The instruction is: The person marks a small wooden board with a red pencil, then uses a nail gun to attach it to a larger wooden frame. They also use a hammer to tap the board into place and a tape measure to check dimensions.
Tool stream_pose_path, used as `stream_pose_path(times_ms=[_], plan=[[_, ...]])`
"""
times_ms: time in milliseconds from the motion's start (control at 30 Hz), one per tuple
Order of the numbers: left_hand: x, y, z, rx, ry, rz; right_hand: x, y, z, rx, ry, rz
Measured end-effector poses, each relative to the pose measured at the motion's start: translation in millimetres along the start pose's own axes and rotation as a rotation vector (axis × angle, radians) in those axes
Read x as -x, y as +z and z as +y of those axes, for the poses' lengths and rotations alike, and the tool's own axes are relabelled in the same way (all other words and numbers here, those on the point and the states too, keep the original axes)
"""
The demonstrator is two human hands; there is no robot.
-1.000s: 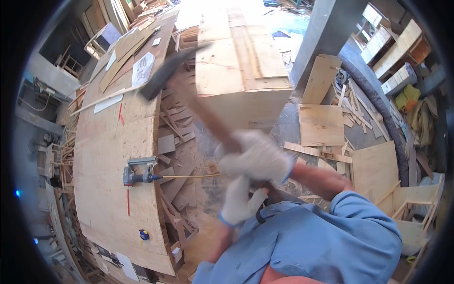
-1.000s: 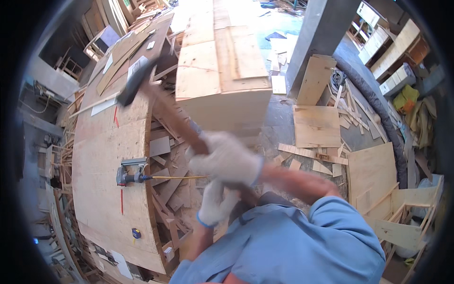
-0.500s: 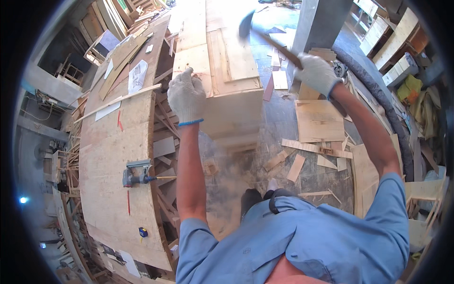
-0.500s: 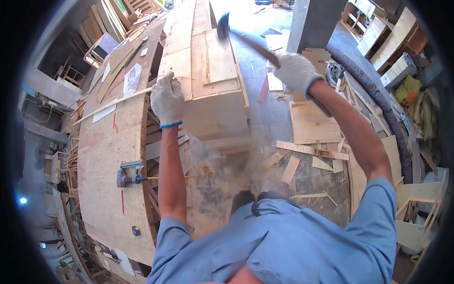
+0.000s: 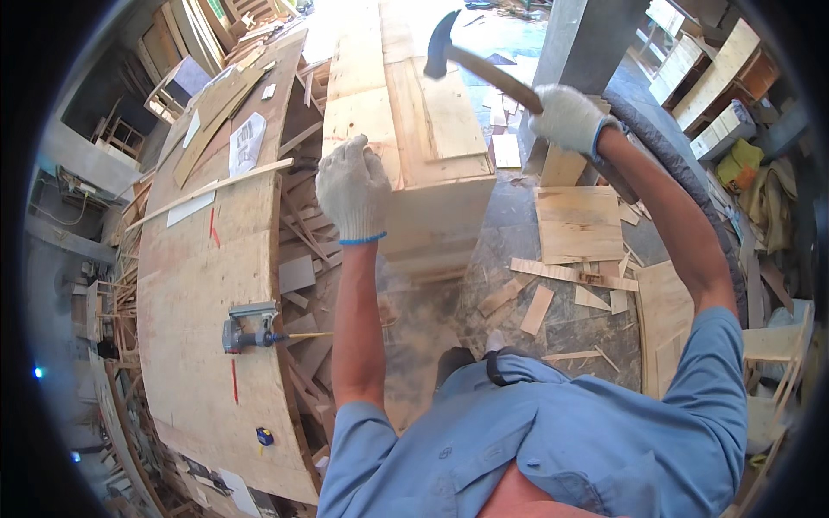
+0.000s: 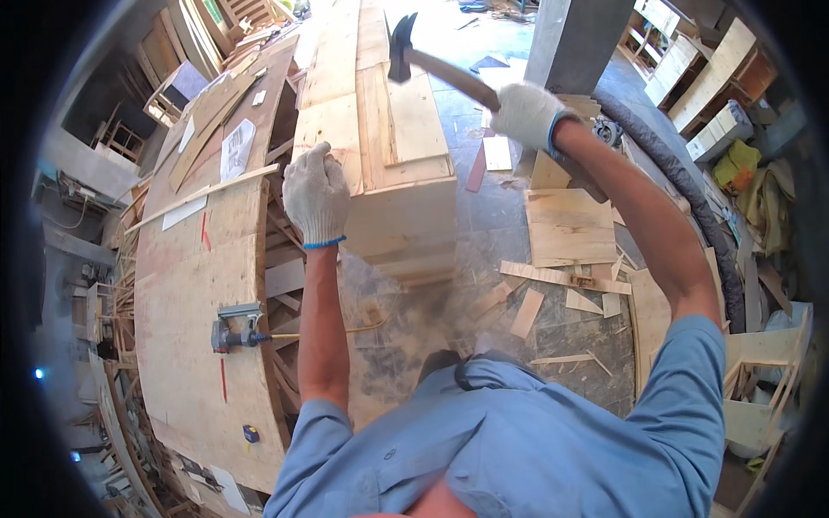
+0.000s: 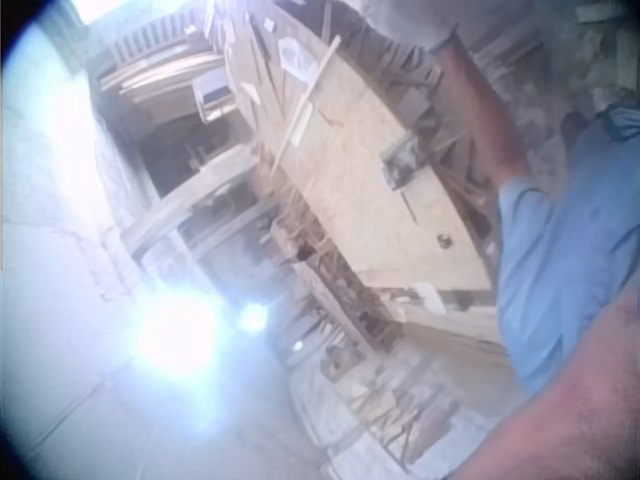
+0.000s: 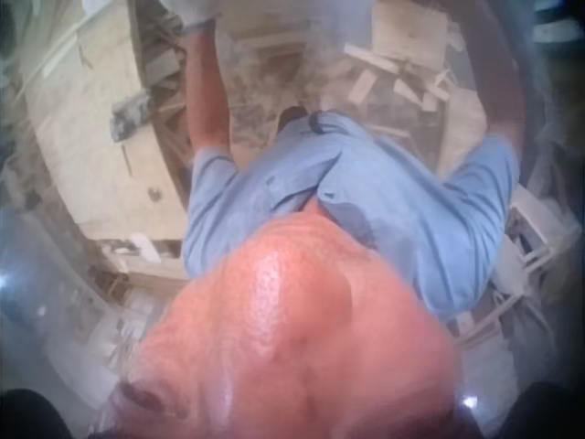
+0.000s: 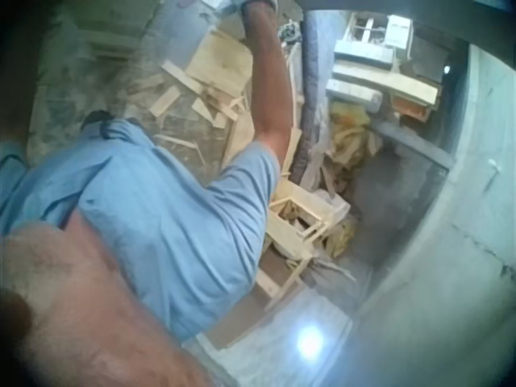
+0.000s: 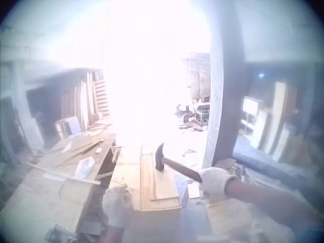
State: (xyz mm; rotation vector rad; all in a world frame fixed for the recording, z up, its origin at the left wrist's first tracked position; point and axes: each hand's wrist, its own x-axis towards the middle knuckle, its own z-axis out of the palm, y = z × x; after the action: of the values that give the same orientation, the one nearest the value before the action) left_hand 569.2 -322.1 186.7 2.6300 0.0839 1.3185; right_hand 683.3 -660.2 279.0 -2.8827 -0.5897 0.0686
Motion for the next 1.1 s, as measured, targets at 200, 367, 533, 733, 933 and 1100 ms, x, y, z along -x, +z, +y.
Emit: stream_pose_path(times_ms=[200, 367, 533, 733, 933, 1100], plan=[[1, -4, -3, 0.046, 0.032, 0.032, 0, 4, -20, -0.027, -0.026, 0.435], [-1, -7, -1, 0.038, 0.029, 0.033, -34, -6, -10, 0.066, -0.060, 0.149], [-1, -3, 1, 0.082, 0.027, 0.046, -55, 23, 20, 0.147, -0.053, 0.366], [2, -11, -7, 0.037, 0.005, 0.015, -63, -44, -39, -0.036, 0.018, 0.200], [1, -2, 4, 0.086, 0.020, 0.058, -93, 29, -16, 0.195, -0.092, 0.371], [4, -6, -8, 0.067, 0.021, 0.043, -82, -22, -79, -0.149, 0.112, -0.065]])
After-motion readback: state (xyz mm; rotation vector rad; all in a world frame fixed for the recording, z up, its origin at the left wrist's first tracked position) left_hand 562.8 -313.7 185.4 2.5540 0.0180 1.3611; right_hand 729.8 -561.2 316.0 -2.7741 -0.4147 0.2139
